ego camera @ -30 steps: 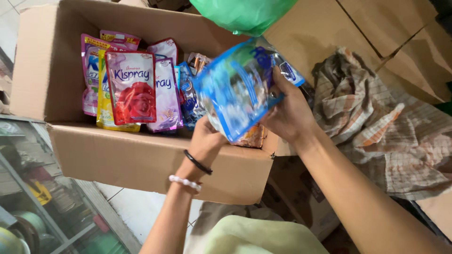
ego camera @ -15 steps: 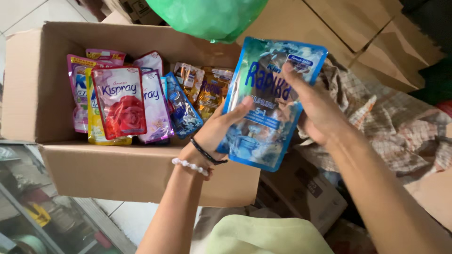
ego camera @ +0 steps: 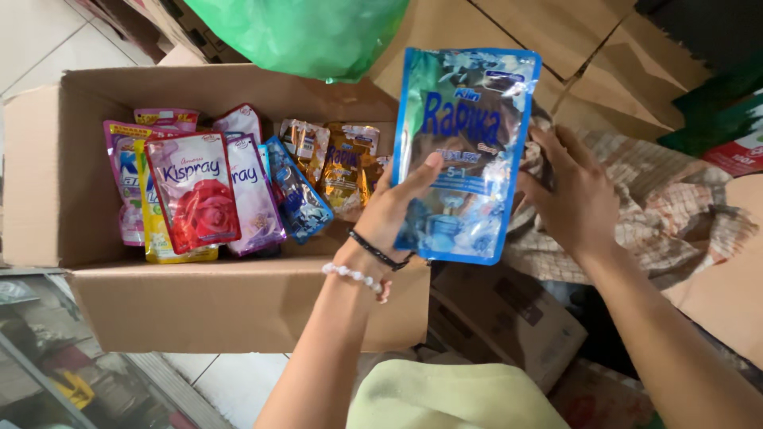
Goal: The person wipes the surfaces of several packaged items with a cloth. They pick up each package from a cardboard box, wipe it on all sides, and place it on a nearby surface. The items include green Wipol pouches and blue Rapido pouches.
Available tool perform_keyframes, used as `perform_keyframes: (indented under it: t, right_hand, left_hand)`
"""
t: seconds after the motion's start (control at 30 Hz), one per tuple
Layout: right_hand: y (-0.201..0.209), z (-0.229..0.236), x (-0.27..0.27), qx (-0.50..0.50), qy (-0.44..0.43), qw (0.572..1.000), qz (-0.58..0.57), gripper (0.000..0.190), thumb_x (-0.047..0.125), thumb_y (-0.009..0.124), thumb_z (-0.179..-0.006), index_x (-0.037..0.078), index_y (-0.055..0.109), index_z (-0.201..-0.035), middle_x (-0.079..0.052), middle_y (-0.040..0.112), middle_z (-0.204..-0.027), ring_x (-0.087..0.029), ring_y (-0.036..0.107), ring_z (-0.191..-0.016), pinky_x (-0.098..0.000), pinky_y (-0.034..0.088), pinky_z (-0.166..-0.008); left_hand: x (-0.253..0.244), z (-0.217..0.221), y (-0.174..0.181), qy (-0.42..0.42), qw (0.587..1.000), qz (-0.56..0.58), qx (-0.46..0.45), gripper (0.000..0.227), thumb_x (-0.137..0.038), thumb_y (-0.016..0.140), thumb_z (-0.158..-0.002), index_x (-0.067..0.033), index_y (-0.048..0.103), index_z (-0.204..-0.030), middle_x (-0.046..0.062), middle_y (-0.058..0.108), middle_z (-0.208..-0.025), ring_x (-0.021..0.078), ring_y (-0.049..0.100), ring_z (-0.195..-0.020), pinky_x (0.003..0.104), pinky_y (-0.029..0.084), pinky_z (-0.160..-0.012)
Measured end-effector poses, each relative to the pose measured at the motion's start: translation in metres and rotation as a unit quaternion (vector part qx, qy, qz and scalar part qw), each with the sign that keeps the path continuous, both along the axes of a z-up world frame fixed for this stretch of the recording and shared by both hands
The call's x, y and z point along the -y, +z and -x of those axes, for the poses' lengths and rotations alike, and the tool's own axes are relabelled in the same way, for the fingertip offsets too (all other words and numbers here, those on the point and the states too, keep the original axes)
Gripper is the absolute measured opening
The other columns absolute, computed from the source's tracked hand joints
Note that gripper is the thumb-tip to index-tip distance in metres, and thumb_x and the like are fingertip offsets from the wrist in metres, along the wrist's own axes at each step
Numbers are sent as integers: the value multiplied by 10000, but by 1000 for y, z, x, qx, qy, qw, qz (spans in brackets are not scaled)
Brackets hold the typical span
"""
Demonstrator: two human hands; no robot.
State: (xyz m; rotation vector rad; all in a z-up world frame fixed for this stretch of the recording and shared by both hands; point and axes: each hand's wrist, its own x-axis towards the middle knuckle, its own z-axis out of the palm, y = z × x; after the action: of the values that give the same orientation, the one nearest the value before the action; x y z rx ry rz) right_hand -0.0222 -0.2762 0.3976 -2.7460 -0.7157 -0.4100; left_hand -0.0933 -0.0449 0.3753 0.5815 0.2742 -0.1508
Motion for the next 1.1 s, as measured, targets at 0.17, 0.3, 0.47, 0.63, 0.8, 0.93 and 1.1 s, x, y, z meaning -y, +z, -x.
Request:
perform_keyframes:
  t: [0.17,0.3,0.47,0.63,0.8,0.93,1.1]
  right_hand:
    - [-9,19,36,-97,-150,983,-32,372,251,702,-981,99,673,-1319,-187,699,-1259,-399,687,-1073,-487,533,-905]
    - [-8,40,65,-7,-186,972,-142,329,181,606,-1099,-32,554,-1344,-262,646,-1262,-412,646,-1092,-476,500,-946]
    - [9,58,82,56,-197,954,-220,329,203,518,-1164,-89,457,-1304,-295,554,-1221,-407,565,-1082,-490,461,-1036]
    - [15,26,53,29,-148,979,-134,589,361,540,-1109,-89,378,-1452,-324,502,-1390,-468,541,-1289,-535,440,-1098]
    - [7,-4,22,-191,-61,977,-75,547,356,448,-1100,169,378,-1609,-235,300,-1657,-508,318,-1464,-581,294,-1155]
    - [-7,-42,18,-214,-79,967,-111,554,374,451,-1083,154,344,-1581,-224,340,-1621,-500,411,-1380,-588,296,-1122]
    - [-27,-93,19,-174,-84,970,-144,486,319,521,-1038,95,517,-1469,-309,492,-1473,-534,517,-1270,-541,434,-1058]
  left_hand:
    - [27,-17,-7,-24,997,-62,-34,597,-300,800,-905,-64,603,-1417,102,644,-1058,197,601,-839,364,538,-688]
    - [55,-43,-18,-23,999,-31,0,599,-265,799,-866,-86,585,-1396,39,708,-1156,144,690,-1008,346,597,-843]
    - [97,-84,-44,-33,999,-24,7,576,-205,791,-868,-96,590,-1396,75,714,-1175,185,696,-1022,354,594,-836]
    - [139,-116,-85,-32,988,-151,-14,536,-77,726,-852,-88,613,-1376,83,732,-1078,191,692,-922,341,572,-750]
    - [140,-137,-121,-46,972,-226,-35,559,-45,559,-835,-124,623,-1385,89,716,-960,199,654,-782,351,545,-657]
    - [134,-147,-121,-75,980,-177,-56,432,-68,657,-817,-41,651,-1248,102,721,-906,205,688,-735,362,570,-630]
    - [125,-138,-99,-101,983,-144,-45,319,-118,773,-800,17,703,-1081,94,751,-910,182,722,-732,338,589,-641]
